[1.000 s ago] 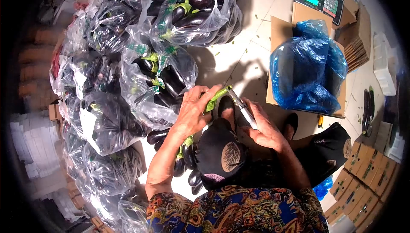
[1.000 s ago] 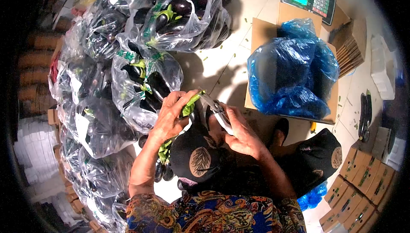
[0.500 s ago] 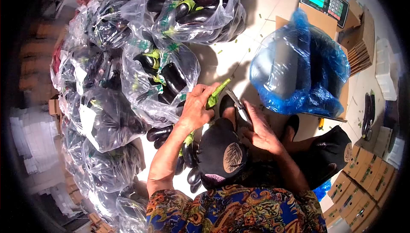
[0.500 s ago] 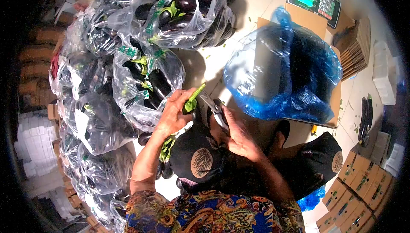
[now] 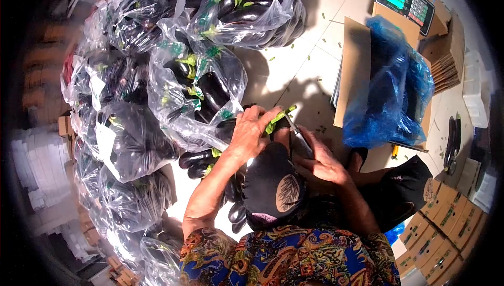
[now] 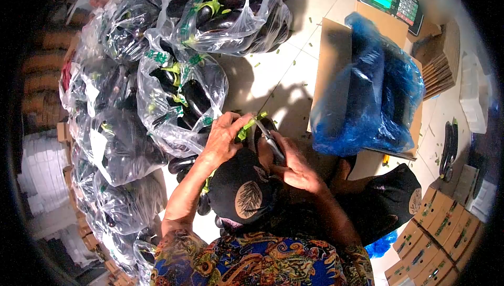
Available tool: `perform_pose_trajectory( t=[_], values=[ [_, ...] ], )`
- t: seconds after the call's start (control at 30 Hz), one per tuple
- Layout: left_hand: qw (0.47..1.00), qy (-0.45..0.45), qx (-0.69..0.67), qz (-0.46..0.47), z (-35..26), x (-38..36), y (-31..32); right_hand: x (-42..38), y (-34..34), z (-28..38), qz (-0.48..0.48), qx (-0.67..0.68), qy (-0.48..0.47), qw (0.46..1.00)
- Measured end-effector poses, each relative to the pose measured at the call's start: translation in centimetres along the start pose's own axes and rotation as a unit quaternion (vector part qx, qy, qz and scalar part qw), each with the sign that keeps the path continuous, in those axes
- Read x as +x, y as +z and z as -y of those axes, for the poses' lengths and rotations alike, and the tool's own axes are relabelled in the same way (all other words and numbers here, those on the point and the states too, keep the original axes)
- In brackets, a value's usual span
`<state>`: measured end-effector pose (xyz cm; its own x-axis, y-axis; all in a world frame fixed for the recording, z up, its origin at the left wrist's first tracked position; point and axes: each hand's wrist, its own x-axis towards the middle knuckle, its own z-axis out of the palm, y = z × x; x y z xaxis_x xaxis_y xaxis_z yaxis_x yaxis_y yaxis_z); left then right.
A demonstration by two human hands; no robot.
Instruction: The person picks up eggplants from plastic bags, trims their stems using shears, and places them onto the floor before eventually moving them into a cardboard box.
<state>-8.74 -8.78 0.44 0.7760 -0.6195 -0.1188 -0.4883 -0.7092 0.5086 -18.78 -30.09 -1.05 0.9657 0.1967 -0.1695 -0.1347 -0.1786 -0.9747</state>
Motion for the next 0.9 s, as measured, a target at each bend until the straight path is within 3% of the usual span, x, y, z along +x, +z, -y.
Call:
perform_pose_trajectory(
  t=[0.2, 0.3, 0.37, 0.47, 0.5, 0.53, 0.6, 0.63, 0.67, 0.73, 0.8, 0.87, 0.9],
  values=[
    [1.0, -0.001, 0.009, 0.004, 0.2, -0.1, 0.6, -0.5, 0.2, -1.1, -0.007, -0.09, -0.001, 0.996],
    [1.0, 0.0, 0.018, -0.015, 0.6, -0.3, 1.1, -0.3, 0.5, -1.8, -0.044, -0.156, -0.078, 0.984],
    [0.999, -0.006, 0.023, -0.029, 0.7, -0.3, 1.3, -0.2, 0.6, 0.6, -0.025, -0.074, 0.031, 0.996],
    [0.987, 0.0, -0.108, -0.121, 1.8, -0.6, 0.4, 0.5, 1.5, 4.1, -0.05, 0.128, 0.163, 0.977],
    [0.975, -0.043, -0.174, -0.128, 1.4, -1.0, -1.7, 0.2, 1.5, 3.3, -0.069, 0.212, 0.15, 0.963],
    [0.947, -0.002, -0.243, -0.208, 0.7, -1.5, -3.5, -0.3, 1.7, 2.0, -0.086, 0.296, 0.141, 0.941],
    [0.894, -0.073, -0.385, -0.219, -0.2, -3.4, -7.9, -0.1, 0.6, -4.5, -0.053, 0.158, 0.173, 0.971],
    [0.902, -0.083, -0.35, -0.238, -0.1, -4.3, -10.2, 0.0, 0.1, -7.6, -0.033, 0.088, 0.186, 0.978],
    [0.869, -0.058, -0.399, -0.286, -0.9, -4.9, -12.3, 0.0, -0.3, -9.8, -0.015, 0.051, 0.22, 0.974],
    [0.848, -0.055, -0.397, -0.348, -1.3, -6.4, -15.2, -0.8, 0.2, -15.7, -0.048, 0.134, 0.26, 0.955],
    [0.835, -0.076, -0.398, -0.374, -1.0, -9.2, -16.7, -0.9, 1.1, -15.0, -0.059, 0.108, 0.283, 0.951],
    [0.841, -0.074, -0.284, -0.454, -3.4, -11.4, -16.2, -0.6, 1.2, -12.7, -0.059, -0.024, 0.281, 0.958],
    [0.855, -0.021, -0.21, -0.475, -4.0, -12.6, -15.9, -0.5, 1.5, -12.6, -0.094, -0.118, 0.196, 0.969]
  ],
)
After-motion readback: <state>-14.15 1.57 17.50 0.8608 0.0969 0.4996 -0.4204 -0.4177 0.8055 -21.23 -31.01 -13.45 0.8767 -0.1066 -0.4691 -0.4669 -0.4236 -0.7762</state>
